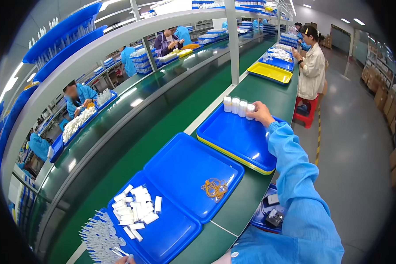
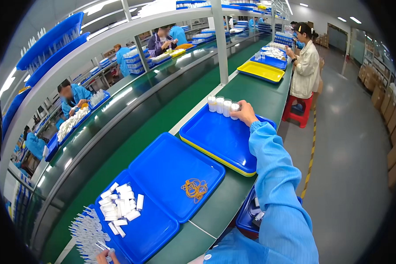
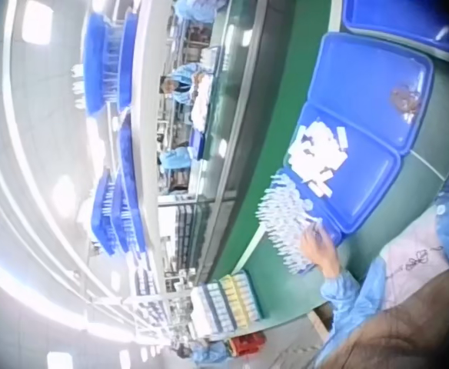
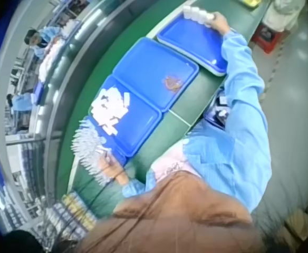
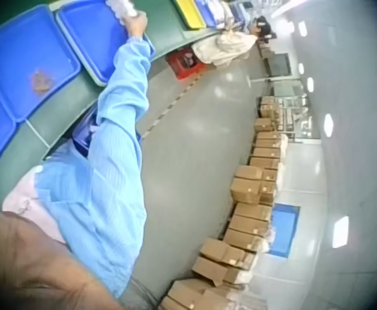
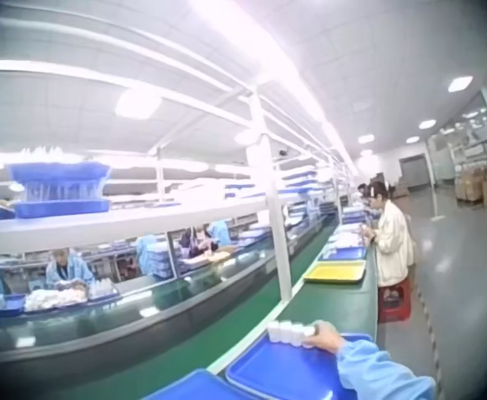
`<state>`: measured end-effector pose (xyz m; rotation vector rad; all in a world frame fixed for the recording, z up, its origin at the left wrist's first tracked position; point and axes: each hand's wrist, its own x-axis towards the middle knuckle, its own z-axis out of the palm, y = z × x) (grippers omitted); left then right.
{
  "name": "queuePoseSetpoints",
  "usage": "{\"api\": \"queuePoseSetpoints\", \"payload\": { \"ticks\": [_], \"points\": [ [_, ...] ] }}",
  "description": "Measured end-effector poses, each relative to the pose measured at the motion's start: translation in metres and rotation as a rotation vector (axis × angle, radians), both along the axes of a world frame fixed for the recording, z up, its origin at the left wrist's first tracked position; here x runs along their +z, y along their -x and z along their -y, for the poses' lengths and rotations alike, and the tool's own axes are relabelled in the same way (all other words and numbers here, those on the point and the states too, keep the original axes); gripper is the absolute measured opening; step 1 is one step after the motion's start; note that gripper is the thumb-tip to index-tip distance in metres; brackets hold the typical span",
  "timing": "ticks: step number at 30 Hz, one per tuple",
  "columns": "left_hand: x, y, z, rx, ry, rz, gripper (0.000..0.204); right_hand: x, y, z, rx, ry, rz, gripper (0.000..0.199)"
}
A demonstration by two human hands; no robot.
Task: Assembling plastic medical swab components into sets and securing them with rubber bands.
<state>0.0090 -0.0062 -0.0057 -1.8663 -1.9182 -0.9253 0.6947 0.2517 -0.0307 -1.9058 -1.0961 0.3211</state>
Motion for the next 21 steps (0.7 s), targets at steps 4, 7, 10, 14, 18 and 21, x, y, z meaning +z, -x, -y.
{"api": "queuePoseSetpoints", "payload": {
  "ticks": [4, 7, 10, 14, 18, 21],
  "points": [
    [0.006, 0.002, 0.008, 0.027, 0.029, 0.045, 0.016, 0.012, 0.008, 0.027, -0.035, 0.010, -0.101, 0.063],
    [0.007, 0.001, 0.012, 0.006, -0.024, 0.085, 0.016, 0.014, -0.004, 0.042, -0.087, -0.009, -0.102, 0.058],
    [0.005, 0.000, 0.013, 0.016, -0.033, 0.132, 0.018, 0.017, -0.009, 0.048, -0.136, -0.165, 0.086, 0.050],
    [0.001, 0.001, 0.021, 0.009, -0.090, 0.138, 0.019, 0.059, 0.093, 0.051, 0.162, -0.429, -0.047, 0.041],
    [0.009, -0.003, 0.025, 0.053, 0.119, 0.164, 0.027, 0.092, 0.242, 0.082, 0.767, -0.371, 0.029, 0.039],
    [-0.003, -0.004, 0.030, -0.055, -0.161, 0.264, 0.019, 0.096, 0.329, 0.087, 1.109, -0.349, 0.242, 0.041]
  ]
}}
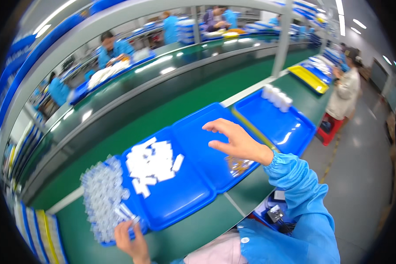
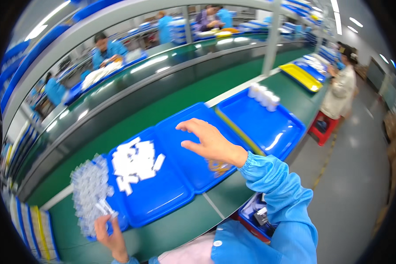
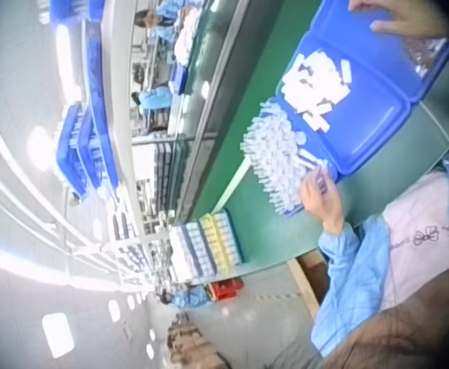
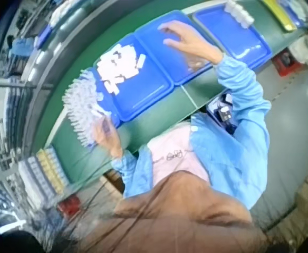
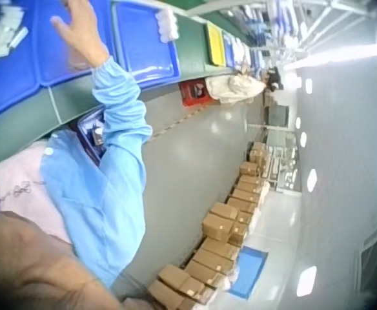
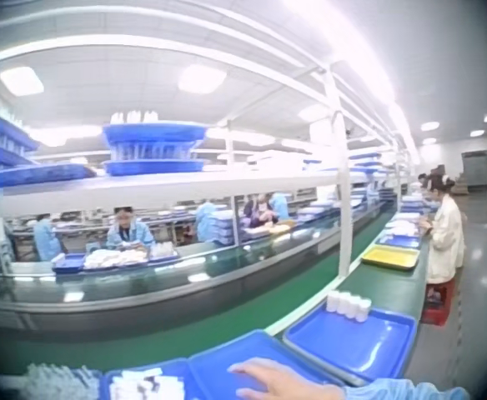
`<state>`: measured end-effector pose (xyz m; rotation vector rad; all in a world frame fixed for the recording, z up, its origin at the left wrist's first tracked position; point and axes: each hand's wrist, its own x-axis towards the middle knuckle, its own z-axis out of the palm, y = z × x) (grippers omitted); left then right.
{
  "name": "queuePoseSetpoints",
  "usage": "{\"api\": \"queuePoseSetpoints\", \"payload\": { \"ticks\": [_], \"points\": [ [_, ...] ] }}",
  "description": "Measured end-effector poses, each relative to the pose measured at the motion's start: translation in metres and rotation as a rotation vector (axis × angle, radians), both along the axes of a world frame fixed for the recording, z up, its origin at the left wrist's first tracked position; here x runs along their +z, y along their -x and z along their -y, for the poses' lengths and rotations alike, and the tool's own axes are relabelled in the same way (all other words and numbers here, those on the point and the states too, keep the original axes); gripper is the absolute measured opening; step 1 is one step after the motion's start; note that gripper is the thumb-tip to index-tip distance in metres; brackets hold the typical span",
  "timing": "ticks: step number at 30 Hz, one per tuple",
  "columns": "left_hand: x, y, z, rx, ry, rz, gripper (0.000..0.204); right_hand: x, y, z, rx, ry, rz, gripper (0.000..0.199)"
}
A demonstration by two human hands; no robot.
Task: Assembling plastic medical swab components into sets and securing them with rubber bands.
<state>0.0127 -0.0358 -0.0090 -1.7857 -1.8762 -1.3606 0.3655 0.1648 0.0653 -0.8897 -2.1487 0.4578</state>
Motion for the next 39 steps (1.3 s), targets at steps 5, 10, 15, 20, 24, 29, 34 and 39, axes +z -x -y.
{"api": "queuePoseSetpoints", "payload": {
  "ticks": [5, 10, 15, 20, 24, 29, 34, 39],
  "points": [
    [0.011, -0.011, 0.023, 0.012, 0.008, -0.018, 0.026, -0.043, 0.089, -0.024, 0.124, -0.029, 0.184, 0.044],
    [0.003, -0.002, 0.049, 0.103, 0.031, 0.011, 0.025, -0.094, 0.137, -0.080, 0.054, 0.087, 0.318, 0.052],
    [-0.005, 0.005, 0.056, 0.151, 0.055, 0.038, 0.022, -0.119, 0.138, -0.089, 0.035, 0.015, 0.422, 0.058],
    [-0.005, 0.007, 0.056, 0.132, 0.068, 0.024, 0.020, -0.085, 0.124, -0.027, 0.221, 0.119, 0.448, 0.054],
    [-0.003, 0.002, 0.046, 0.083, 0.062, 0.025, 0.023, -0.063, 0.111, 0.009, 0.253, 0.021, 0.323, 0.045],
    [-0.003, -0.005, 0.039, 0.054, 0.042, 0.029, 0.024, -0.067, 0.138, 0.024, 0.336, -0.296, 0.444, 0.025],
    [0.000, -0.008, 0.044, 0.077, 0.038, 0.039, 0.022, -0.086, 0.159, 0.027, 0.395, -0.514, 0.622, 0.019],
    [-0.001, -0.008, 0.046, 0.049, 0.110, 0.178, 0.023, -0.069, 0.131, 0.052, 0.382, -0.364, 0.695, 0.021]
  ]
}}
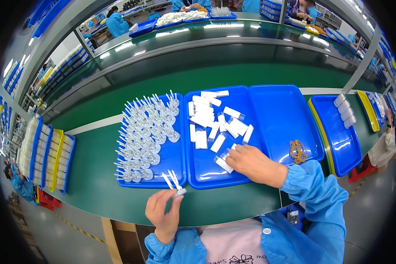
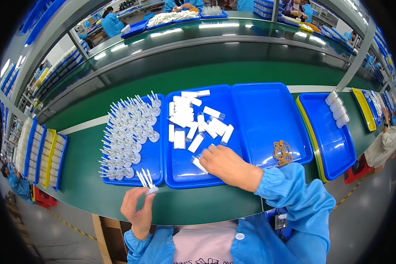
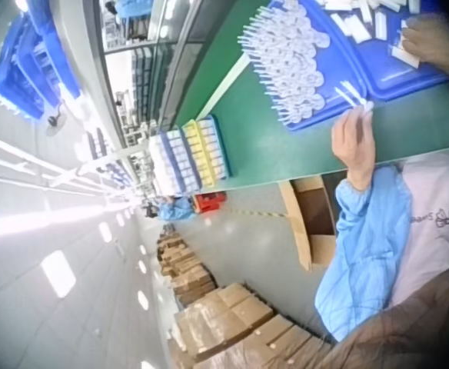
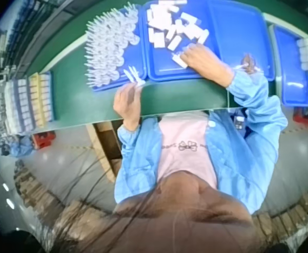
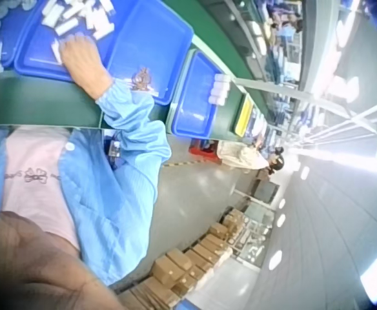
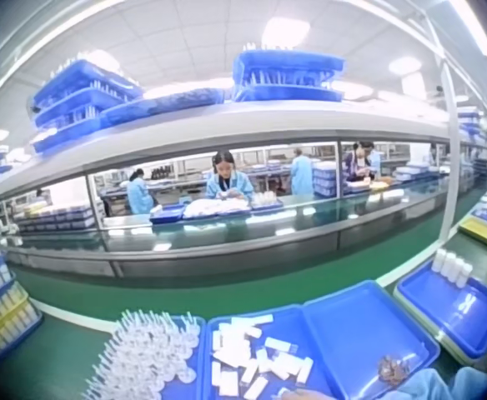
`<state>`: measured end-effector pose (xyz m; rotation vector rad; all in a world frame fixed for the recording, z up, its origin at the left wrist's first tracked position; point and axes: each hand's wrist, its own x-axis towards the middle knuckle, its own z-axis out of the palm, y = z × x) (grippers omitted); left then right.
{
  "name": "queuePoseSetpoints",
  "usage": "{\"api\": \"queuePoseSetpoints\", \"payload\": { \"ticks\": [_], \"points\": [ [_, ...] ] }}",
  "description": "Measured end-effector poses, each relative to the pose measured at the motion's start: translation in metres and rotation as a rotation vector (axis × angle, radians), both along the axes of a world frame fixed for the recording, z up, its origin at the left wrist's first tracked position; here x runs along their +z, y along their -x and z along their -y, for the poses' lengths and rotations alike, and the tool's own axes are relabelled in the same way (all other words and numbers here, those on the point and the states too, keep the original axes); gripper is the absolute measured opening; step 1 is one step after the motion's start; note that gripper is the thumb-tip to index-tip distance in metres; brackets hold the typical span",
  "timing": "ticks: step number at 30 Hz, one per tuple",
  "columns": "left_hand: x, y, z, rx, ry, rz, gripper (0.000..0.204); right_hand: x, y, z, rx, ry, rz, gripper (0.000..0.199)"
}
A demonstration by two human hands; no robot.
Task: Assembling plastic medical swab components into sets and securing them with rubber bands.
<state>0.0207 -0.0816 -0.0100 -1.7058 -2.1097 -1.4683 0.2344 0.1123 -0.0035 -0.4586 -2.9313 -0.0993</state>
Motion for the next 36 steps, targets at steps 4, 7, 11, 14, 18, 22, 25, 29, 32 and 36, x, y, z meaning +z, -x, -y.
{"api": "queuePoseSetpoints", "payload": {
  "ticks": [4, 7, 11, 14, 18, 22, 25, 29, 32, 36],
  "points": [
    [0.006, -0.007, -0.003, -0.099, 0.084, 0.344, 0.019, 0.025, -0.023, 0.007, -0.174, 0.352, -0.264, 0.024],
    [0.004, -0.016, -0.003, -0.269, 0.107, 0.508, 0.015, 0.027, -0.036, 0.011, -0.319, 1.165, -0.736, 0.025],
    [0.004, -0.032, -0.009, -0.471, 0.143, 0.711, 0.016, 0.024, -0.037, 0.023, -0.305, 1.747, -1.049, 0.020],
    [0.006, -0.039, -0.015, -0.568, 0.194, 0.816, 0.015, 0.017, -0.030, 0.031, -0.319, 1.832, -1.113, 0.023],
    [0.008, -0.043, -0.019, -0.641, 0.223, 0.877, 0.014, 0.015, -0.024, 0.035, -0.337, 1.835, -1.123, 0.024],
    [0.008, -0.045, -0.021, -0.645, 0.253, 0.868, 0.014, 0.009, -0.024, 0.035, -0.328, 1.825, -1.091, 0.023],
    [0.007, -0.044, -0.021, -0.646, 0.269, 0.860, 0.013, 0.009, -0.026, 0.033, -0.287, 1.807, -1.053, 0.021],
    [0.006, -0.042, -0.023, -0.661, 0.283, 0.802, 0.014, 0.014, -0.027, 0.035, -0.226, 1.824, -0.980, 0.021],
    [0.003, -0.050, -0.022, -0.568, 0.237, 0.826, 0.015, 0.019, -0.023, 0.052, -0.212, 1.816, -0.907, 0.021],
    [-0.004, -0.050, -0.020, -0.577, 0.172, 0.829, 0.015, 0.015, -0.024, 0.068, -0.192, 1.729, -0.902, 0.024]
  ]
}}
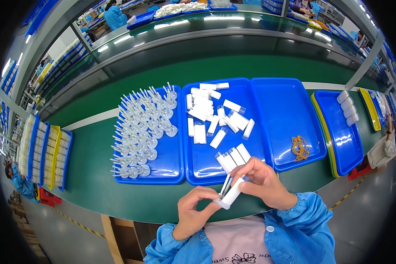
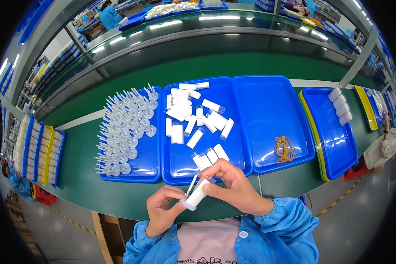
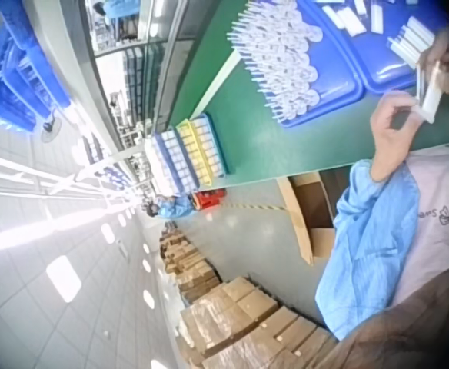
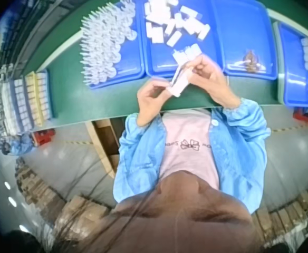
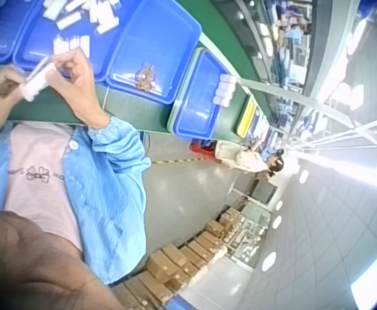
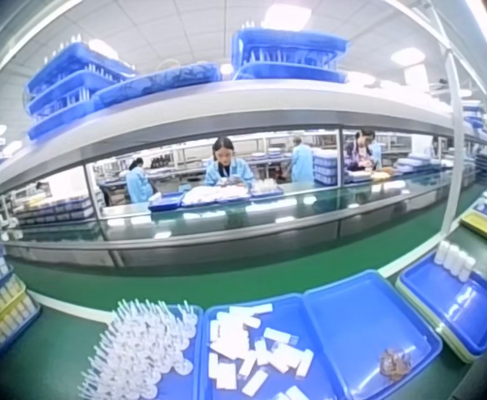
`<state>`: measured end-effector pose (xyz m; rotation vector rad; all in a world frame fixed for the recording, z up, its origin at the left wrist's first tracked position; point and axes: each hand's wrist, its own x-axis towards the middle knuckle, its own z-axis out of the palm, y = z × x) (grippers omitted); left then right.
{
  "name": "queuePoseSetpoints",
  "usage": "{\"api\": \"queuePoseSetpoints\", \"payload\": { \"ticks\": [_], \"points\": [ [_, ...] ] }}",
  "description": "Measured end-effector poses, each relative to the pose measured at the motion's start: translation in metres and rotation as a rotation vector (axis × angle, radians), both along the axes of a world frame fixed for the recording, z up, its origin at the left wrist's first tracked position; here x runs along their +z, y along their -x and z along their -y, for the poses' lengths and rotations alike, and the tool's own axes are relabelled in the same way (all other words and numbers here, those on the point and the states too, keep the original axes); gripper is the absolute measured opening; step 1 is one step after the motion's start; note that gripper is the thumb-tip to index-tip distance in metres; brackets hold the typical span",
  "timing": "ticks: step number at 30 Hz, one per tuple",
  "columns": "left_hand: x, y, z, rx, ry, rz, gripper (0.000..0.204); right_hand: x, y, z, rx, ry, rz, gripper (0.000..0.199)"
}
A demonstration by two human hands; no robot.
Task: Assembling plastic medical swab components into sets and securing them with rubber bands.
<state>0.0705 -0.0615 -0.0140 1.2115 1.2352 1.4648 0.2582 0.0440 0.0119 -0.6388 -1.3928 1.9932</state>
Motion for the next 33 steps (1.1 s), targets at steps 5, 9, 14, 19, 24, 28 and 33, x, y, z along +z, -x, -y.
{"api": "queuePoseSetpoints", "payload": {
  "ticks": [5, 9, 14, 19, 24, 28, 33],
  "points": [
    [-0.004, 0.000, -0.001, 0.011, 0.021, 0.161, 0.017, 0.006, 0.000, -0.049, -0.194, -0.950, 0.377, 0.027],
    [0.004, 0.003, -0.007, 0.027, 0.012, 0.137, 0.018, -0.008, -0.003, -0.098, -0.180, -1.660, 0.919, 0.027],
    [0.003, 0.007, -0.009, 0.078, -0.008, -0.045, 0.015, -0.027, -0.002, -0.115, -0.080, -1.685, 1.000, 0.022],
    [0.007, 0.003, -0.011, 0.091, -0.087, -0.250, 0.014, -0.018, -0.003, -0.101, -0.256, -0.513, 0.347, 0.028],
    [0.017, -0.008, -0.021, 0.088, -0.166, -0.338, 0.018, 0.002, 0.001, -0.079, -0.119, 0.115, 0.022, 0.033],
    [0.019, -0.010, -0.025, 0.073, -0.180, -0.350, 0.021, 0.002, 0.000, -0.073, -0.072, 0.112, 0.006, 0.033],
    [0.021, -0.009, -0.025, 0.054, -0.164, -0.356, 0.019, 0.006, -0.001, -0.070, -0.038, 0.144, 0.033, 0.028]
  ]
}}
